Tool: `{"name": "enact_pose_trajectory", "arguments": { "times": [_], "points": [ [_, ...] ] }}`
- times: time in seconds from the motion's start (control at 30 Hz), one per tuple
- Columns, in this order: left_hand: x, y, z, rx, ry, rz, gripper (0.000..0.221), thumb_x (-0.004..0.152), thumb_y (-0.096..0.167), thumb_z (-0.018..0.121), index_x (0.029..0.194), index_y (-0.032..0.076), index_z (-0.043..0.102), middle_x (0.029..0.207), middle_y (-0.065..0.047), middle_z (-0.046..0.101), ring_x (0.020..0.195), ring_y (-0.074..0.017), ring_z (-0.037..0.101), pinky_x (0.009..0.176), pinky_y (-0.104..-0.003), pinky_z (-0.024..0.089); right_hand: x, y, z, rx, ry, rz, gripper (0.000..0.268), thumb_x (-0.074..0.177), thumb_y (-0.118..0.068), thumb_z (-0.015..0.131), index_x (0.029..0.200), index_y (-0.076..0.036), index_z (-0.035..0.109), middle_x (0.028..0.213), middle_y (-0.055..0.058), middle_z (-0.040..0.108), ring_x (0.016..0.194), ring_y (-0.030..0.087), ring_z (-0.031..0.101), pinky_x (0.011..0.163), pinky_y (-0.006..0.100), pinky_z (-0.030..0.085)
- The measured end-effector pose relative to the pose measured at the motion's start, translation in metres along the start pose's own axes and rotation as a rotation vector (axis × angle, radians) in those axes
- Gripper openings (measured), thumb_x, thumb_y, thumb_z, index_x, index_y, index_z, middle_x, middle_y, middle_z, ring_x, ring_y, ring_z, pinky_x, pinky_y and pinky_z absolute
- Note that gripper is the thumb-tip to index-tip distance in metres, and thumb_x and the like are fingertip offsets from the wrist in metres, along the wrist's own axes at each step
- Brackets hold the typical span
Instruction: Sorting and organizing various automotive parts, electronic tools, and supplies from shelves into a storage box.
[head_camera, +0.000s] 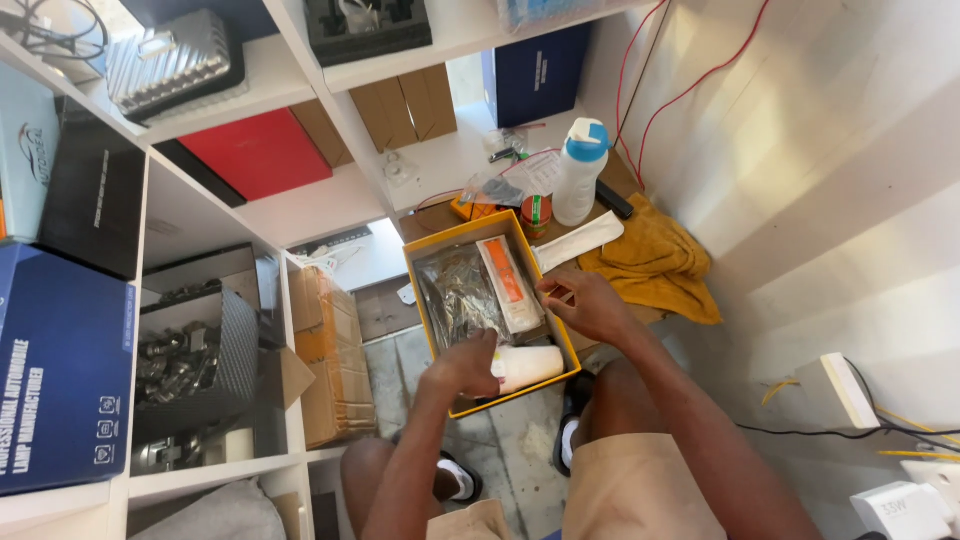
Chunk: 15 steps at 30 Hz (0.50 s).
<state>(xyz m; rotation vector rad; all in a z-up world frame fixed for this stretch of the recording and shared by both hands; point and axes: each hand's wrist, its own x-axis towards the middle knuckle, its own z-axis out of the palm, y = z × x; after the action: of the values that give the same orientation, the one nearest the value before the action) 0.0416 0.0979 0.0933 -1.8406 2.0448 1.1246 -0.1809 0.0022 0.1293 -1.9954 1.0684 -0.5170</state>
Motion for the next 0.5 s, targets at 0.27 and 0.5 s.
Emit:
{"name": "enact_pose_trajectory", "arguments": {
  "times": [0.27,0.5],
  "points": [
    [0.080,-0.045,0.080,0.294,0.007,-0.240,0.086,0.071,0.043,0.073,0.145,0.008,0.048,0.138,-0.012,0.058,0.125,-0.0423,0.059,0.089,-0.062,0.050,0.050,0.152,0.016,0.312,0.451,0.260,0.028,0.089,-0.011,0.070,0.115,-0.017,0.074,0.099,0.008,0.074,0.096,0.022,0.071,0.080,0.038,0.061],
    [0.081,-0.060,0.083,0.178,-0.070,-0.215,0.051,0.074,0.023,0.070,0.119,0.000,0.073,0.116,-0.023,0.074,0.107,-0.0451,0.071,0.080,-0.062,0.056,0.083,0.138,0.016,-0.746,-0.037,0.119,0.067,0.091,0.003,0.055,0.152,-0.023,0.049,0.154,0.007,0.052,0.156,0.032,0.029,0.126,0.054,0.027]
  ]
}}
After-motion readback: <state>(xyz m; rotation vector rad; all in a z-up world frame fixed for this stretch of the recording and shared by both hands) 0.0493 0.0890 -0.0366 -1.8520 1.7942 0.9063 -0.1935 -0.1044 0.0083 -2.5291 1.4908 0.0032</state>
